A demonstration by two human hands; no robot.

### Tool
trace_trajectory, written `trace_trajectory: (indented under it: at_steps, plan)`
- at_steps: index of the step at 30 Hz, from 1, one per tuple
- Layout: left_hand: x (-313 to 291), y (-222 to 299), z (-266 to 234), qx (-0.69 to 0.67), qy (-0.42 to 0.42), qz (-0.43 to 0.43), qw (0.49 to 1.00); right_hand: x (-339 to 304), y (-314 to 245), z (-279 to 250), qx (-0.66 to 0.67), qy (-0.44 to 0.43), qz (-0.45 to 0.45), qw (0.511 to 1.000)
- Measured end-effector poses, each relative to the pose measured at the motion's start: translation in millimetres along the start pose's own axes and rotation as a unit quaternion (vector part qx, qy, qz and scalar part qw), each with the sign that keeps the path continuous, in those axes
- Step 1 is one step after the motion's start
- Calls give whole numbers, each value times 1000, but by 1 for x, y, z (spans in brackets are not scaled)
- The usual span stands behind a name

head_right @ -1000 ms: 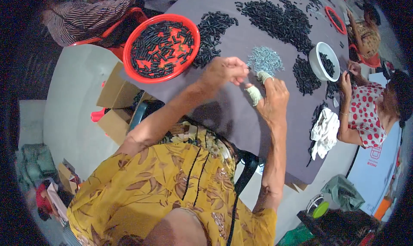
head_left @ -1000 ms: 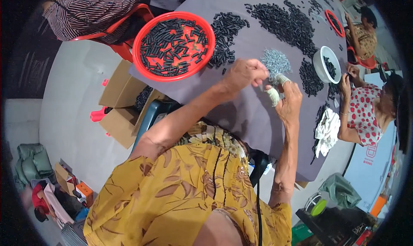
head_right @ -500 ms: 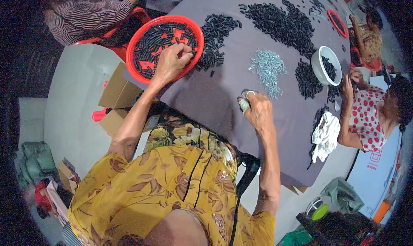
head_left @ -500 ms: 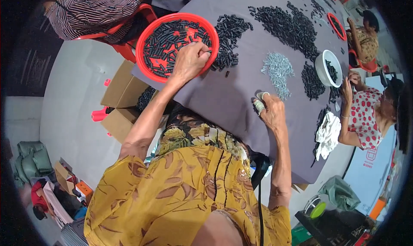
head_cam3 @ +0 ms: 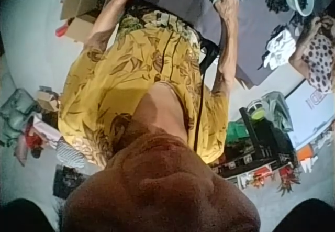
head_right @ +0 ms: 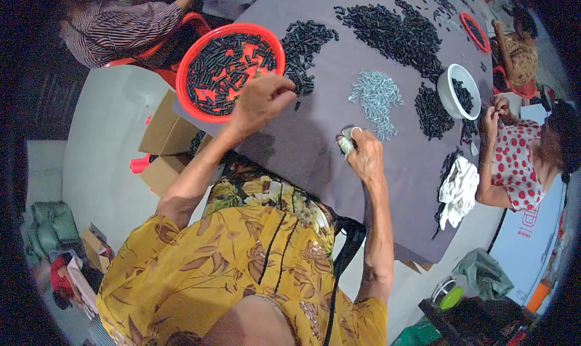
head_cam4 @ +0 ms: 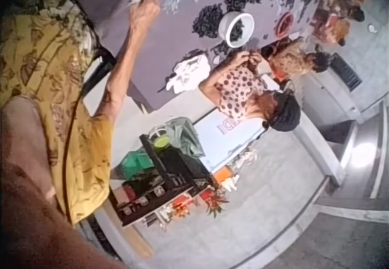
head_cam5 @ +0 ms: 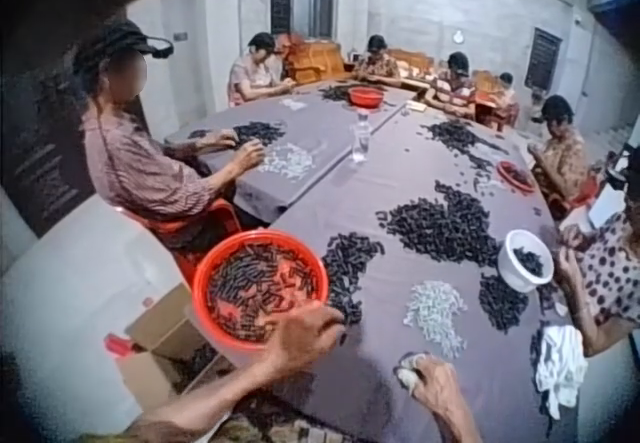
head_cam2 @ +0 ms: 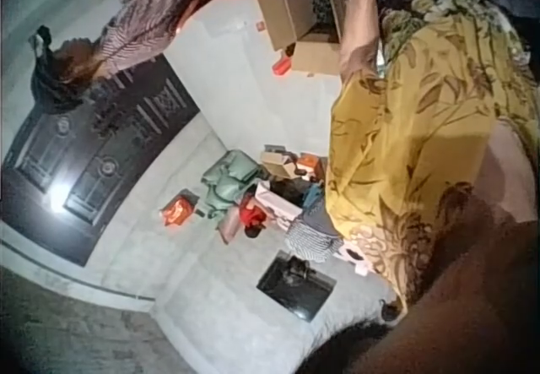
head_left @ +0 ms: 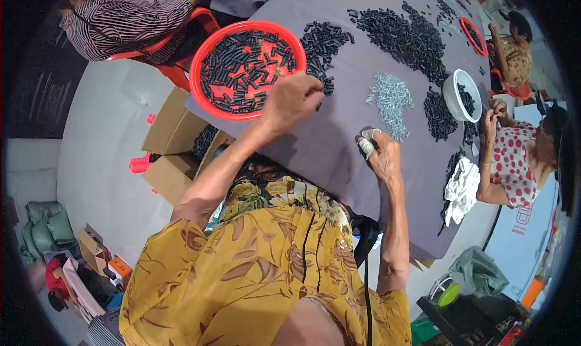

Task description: Sorting small black plastic parts and placing them into a small mesh bag.

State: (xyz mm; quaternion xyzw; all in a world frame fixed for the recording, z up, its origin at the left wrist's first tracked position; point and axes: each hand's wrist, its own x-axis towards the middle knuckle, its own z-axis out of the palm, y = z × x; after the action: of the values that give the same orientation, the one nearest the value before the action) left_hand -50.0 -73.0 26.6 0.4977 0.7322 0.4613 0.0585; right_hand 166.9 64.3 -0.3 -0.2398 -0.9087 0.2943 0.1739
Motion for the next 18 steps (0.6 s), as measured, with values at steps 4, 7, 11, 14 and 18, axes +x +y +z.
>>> trace_trajectory:
  at_steps: [4,7,11,14,18]
  plan:
    - [-17,6,37,-7,-102,24,995,0,3,4,42,13,39,998]
    - [-26,13,47,53,-164,71,982,0,2,2,47,14,37,998]
    - [-31,4,52,100,-101,107,984,-1,7,6,40,35,18,998]
    - [-29,-6,54,136,-73,102,983,-2,9,8,37,46,11,998]
    - [-27,-12,56,179,-73,85,978,-2,11,10,17,58,-6,998]
